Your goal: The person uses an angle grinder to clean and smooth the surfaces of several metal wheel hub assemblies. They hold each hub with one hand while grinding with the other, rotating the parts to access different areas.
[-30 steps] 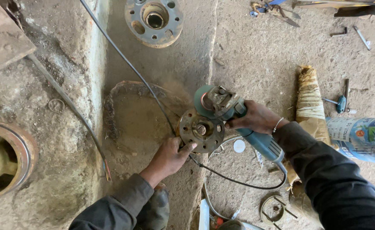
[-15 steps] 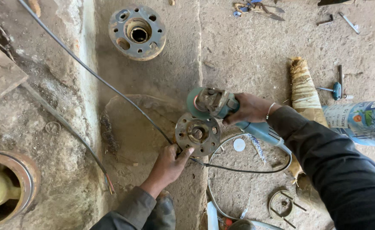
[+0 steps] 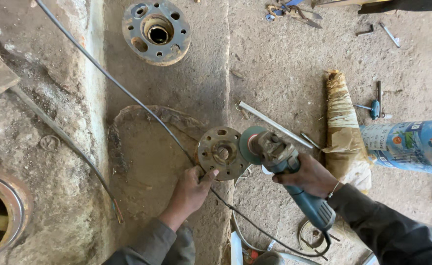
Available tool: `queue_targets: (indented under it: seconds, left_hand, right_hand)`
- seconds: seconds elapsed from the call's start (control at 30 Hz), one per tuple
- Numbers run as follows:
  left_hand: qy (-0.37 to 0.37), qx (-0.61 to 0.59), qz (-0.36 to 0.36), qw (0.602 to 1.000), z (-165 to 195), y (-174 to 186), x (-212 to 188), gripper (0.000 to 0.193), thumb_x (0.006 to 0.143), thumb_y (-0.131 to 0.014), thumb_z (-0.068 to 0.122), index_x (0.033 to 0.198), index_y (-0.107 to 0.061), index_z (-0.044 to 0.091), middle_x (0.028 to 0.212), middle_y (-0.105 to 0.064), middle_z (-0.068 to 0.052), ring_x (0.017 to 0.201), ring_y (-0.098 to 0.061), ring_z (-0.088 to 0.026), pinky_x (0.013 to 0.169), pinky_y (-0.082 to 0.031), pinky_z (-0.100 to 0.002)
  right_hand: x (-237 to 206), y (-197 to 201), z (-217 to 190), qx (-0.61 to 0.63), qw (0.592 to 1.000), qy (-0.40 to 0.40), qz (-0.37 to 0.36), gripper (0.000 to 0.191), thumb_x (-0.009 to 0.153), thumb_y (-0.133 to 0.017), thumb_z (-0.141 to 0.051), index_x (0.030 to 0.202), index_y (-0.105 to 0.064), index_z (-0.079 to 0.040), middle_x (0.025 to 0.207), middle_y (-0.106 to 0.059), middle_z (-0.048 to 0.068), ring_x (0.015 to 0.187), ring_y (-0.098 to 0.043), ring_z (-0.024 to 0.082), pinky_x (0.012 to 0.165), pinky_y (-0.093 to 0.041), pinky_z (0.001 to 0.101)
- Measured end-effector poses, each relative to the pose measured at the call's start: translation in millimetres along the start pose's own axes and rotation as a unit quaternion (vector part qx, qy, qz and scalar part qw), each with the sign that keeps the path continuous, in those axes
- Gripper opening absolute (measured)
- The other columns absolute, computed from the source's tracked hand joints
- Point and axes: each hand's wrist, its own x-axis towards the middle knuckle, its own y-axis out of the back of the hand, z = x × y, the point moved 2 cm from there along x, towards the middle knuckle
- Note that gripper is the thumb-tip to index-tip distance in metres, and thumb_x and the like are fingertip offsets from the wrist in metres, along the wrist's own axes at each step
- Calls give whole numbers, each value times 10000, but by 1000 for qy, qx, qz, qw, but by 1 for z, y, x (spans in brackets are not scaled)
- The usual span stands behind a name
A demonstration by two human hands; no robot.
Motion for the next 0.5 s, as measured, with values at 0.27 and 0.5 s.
queue_targets:
  seconds: [0.27,0.5]
  left_hand:
    - [153,7,58,986,-11,-15,-2,416,1038,-506,448,872,-691,115,548,-552,-7,435,-492,-134,428,-419,-335]
    - [108,181,55,976,15,57,41,456,1010,-512,480,938,-728,85,603,-519,20,444,-302,-121,389,-230,-279]
  right_hand:
    - [-53,-14,31,207,976,-35,52,512,691,-861,-239,1092,-696,35,895,-763,111,755,-663,179,695,-579,362]
    - [-85,-16,44,310,941,-104,88,435,715,-835,-200,1055,-694,33,831,-753,144,698,-679,213,635,-562,382]
